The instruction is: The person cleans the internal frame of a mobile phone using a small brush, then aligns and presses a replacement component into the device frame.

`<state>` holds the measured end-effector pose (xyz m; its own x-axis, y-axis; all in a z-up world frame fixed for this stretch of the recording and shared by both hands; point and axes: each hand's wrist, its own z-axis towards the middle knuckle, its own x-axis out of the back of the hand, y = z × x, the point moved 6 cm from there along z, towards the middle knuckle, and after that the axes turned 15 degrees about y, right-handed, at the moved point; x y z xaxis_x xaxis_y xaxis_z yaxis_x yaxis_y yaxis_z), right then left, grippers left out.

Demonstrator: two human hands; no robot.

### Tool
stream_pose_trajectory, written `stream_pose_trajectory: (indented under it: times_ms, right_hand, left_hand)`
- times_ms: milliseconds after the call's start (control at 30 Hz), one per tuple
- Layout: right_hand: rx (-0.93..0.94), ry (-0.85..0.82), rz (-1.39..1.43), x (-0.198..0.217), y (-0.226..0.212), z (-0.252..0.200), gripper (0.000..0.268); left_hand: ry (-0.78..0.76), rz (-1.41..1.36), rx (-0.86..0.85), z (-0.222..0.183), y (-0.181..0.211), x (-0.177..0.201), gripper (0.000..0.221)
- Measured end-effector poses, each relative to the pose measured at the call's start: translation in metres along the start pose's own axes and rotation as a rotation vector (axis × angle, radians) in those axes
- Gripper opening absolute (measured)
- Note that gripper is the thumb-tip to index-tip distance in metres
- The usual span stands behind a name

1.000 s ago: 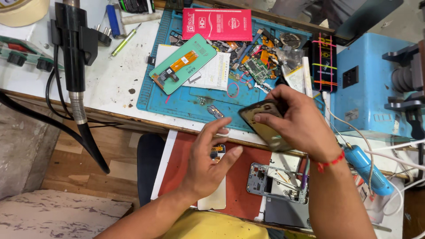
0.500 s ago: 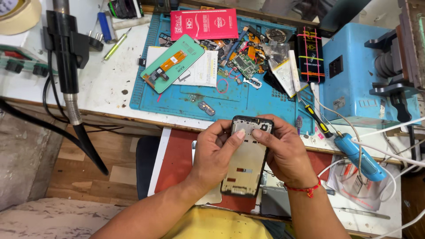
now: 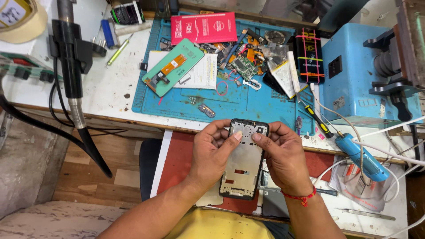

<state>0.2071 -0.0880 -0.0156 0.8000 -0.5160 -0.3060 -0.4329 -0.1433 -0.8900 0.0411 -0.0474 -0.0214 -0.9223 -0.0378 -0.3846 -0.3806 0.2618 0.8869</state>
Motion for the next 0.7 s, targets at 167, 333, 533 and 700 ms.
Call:
stream_pose_trajectory:
  times_ms: [167,333,533,700]
  right_hand:
    - [0.278,0.1,-0.224,0.02,0.001,0.006,0.019]
    - [0.323,0.173,-0.105,0.038,0.027,0.046,0.024]
    - [0.424,0.401,-0.309,0.034,0.026,0.058,0.026]
    - [1.021,0.11,-0.637,-0.036,-0.055,-0.041,0.038]
  left_hand:
    - [-0.004,0.058,-0.099,0.005,-0.008,-0.002,0.028]
    - [0.082,0.105,-0.086,0.025,-0.033,-0.004,0.048]
    - [-0.135,0.231,-0.464,0.064,-0.082,-0.011,0.069]
    - [-0.346,-0.3,-0.155,0.019,-0.073,-0.027,0.072]
